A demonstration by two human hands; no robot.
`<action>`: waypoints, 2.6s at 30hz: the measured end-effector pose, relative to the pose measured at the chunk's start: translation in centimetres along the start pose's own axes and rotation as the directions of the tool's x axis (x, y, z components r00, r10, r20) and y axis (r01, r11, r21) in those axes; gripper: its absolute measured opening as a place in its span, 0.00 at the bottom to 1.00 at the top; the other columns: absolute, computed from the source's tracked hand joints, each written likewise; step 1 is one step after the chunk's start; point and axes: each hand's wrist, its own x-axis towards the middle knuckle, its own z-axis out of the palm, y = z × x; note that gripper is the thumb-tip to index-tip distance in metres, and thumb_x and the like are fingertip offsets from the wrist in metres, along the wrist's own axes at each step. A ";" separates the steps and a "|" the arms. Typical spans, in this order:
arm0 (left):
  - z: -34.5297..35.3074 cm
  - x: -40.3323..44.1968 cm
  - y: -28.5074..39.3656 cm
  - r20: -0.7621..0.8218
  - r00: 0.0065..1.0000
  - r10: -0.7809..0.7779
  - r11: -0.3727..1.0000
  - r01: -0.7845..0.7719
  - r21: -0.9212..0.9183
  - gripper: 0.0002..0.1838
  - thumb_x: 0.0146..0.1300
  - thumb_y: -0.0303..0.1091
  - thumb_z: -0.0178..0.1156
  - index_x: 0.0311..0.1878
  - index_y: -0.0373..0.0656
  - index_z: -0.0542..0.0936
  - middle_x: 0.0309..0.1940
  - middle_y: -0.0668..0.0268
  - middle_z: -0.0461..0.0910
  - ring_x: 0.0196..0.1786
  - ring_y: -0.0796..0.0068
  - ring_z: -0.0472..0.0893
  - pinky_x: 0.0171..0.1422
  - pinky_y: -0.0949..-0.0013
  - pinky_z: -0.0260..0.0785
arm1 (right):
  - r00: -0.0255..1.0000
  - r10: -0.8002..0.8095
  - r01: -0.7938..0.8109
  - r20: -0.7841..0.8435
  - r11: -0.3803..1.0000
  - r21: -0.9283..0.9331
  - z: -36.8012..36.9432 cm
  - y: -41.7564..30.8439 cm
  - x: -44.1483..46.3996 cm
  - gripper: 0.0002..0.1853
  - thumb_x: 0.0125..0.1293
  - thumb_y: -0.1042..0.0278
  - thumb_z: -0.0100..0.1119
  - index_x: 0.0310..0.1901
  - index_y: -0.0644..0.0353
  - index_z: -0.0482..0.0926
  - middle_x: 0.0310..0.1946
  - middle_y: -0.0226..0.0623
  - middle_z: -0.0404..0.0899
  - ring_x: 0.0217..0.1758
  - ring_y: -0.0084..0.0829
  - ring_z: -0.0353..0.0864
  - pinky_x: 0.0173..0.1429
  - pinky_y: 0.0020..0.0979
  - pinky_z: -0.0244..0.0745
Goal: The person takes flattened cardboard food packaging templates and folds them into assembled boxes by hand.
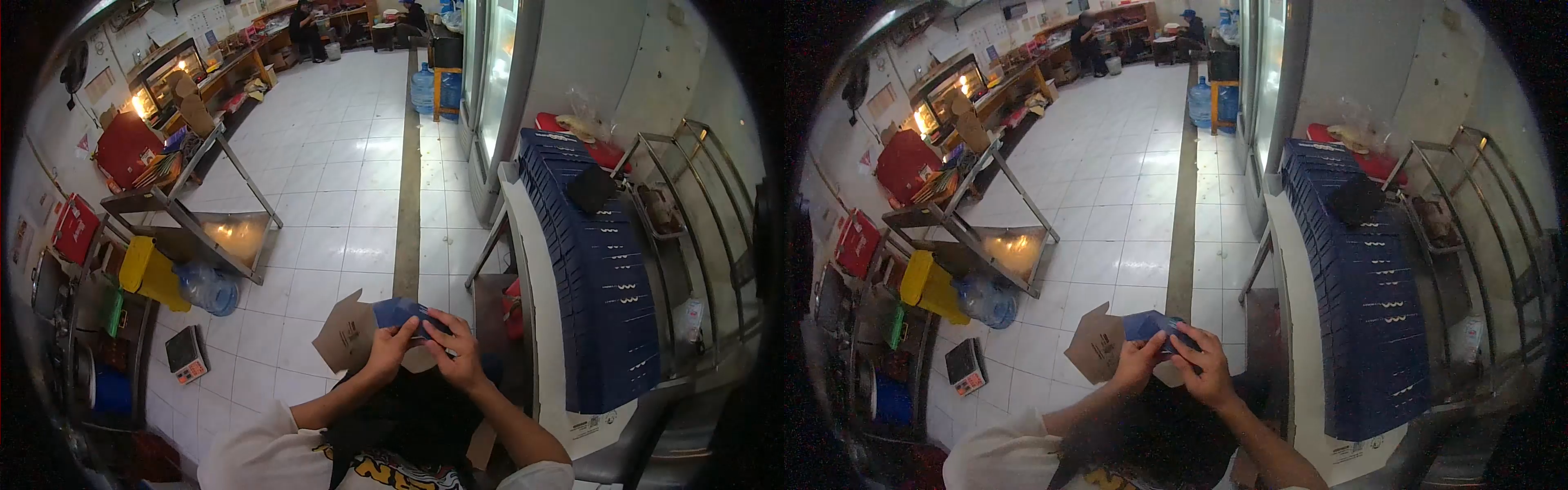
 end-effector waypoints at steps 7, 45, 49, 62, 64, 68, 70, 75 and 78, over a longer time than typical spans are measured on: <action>-2.0 1.3 0.6 0.266 0.957 0.113 0.779 -0.252 0.574 0.12 0.68 0.34 0.58 0.48 0.35 0.77 0.36 0.60 0.80 0.39 0.71 0.78 0.46 0.69 0.72 | 0.803 0.589 -0.384 -0.097 0.634 0.672 0.2 -0.3 0.1 0.18 0.62 0.79 0.56 0.55 0.61 0.77 0.57 0.50 0.72 0.64 0.46 0.71 0.66 0.42 0.67; -5.6 -2.1 0.2 0.247 0.937 -0.248 0.513 -0.089 0.854 0.16 0.69 0.42 0.57 0.37 0.35 0.76 0.23 0.63 0.72 0.28 0.74 0.70 0.34 0.66 0.63 | 0.982 0.175 -0.173 0.071 0.985 -0.025 4.1 1.1 -2.0 0.12 0.57 0.79 0.61 0.44 0.62 0.76 0.62 0.50 0.66 0.68 0.51 0.65 0.70 0.41 0.62; -6.1 -2.2 -0.3 0.256 0.942 -0.217 0.543 -0.101 0.834 0.16 0.69 0.41 0.56 0.42 0.34 0.79 0.27 0.54 0.79 0.30 0.65 0.76 0.38 0.61 0.68 | 0.955 0.131 -0.158 0.267 0.984 0.082 3.5 2.4 -1.6 0.13 0.58 0.79 0.61 0.46 0.61 0.76 0.64 0.51 0.64 0.70 0.52 0.62 0.72 0.42 0.59; -5.8 -0.2 0.6 0.367 0.930 -0.009 0.604 -0.287 0.743 0.13 0.69 0.34 0.58 0.50 0.34 0.76 0.49 0.59 0.79 0.54 0.73 0.75 0.59 0.68 0.68 | 0.956 0.234 -0.225 0.180 0.972 -0.069 -0.1 2.5 -0.2 0.14 0.58 0.79 0.62 0.47 0.61 0.75 0.58 0.48 0.69 0.62 0.48 0.70 0.65 0.40 0.65; -5.6 0.8 0.1 0.036 0.980 0.197 0.889 -0.194 0.415 0.21 0.70 0.31 0.55 0.63 0.39 0.64 0.64 0.58 0.66 0.67 0.66 0.64 0.70 0.63 0.58 | 0.975 0.220 -0.223 -0.040 0.971 -0.089 -0.1 2.3 -0.1 0.14 0.58 0.79 0.62 0.47 0.60 0.75 0.51 0.45 0.75 0.56 0.43 0.75 0.61 0.38 0.69; -6.0 1.2 0.0 0.151 0.986 -0.068 0.981 0.093 -0.170 0.29 0.71 0.47 0.49 0.70 0.44 0.59 0.69 0.58 0.65 0.71 0.64 0.64 0.74 0.58 0.56 | 0.935 0.351 -0.349 0.040 0.898 0.267 0.7 1.9 -0.8 0.12 0.61 0.77 0.63 0.45 0.63 0.74 0.44 0.36 0.76 0.49 0.32 0.79 0.55 0.31 0.74; -5.9 0.8 0.4 0.264 0.942 -0.206 0.884 0.295 -0.363 0.32 0.71 0.55 0.46 0.70 0.45 0.60 0.67 0.58 0.67 0.70 0.64 0.66 0.74 0.57 0.57 | 0.918 0.339 -0.396 0.207 0.749 0.530 0.9 1.3 -1.1 0.11 0.63 0.76 0.63 0.45 0.62 0.74 0.43 0.33 0.77 0.49 0.29 0.78 0.56 0.32 0.75; -5.5 1.3 1.6 0.091 0.996 -0.011 0.892 0.051 -0.450 0.32 0.67 0.55 0.53 0.67 0.45 0.64 0.61 0.61 0.72 0.64 0.63 0.71 0.70 0.57 0.61 | 0.839 0.358 -0.534 0.410 0.691 0.487 1.4 0.4 -0.6 0.40 0.64 0.67 0.65 0.73 0.51 0.53 0.71 0.43 0.52 0.75 0.44 0.53 0.74 0.43 0.58; -7.7 3.8 2.0 0.003 0.952 0.307 0.920 -0.296 -0.256 0.32 0.65 0.56 0.54 0.65 0.44 0.67 0.56 0.64 0.74 0.63 0.66 0.72 0.67 0.58 0.63 | 0.798 0.391 -0.582 0.459 0.697 0.418 1.4 -1.0 0.0 0.57 0.61 0.62 0.69 0.76 0.49 0.30 0.77 0.50 0.33 0.78 0.52 0.44 0.75 0.52 0.49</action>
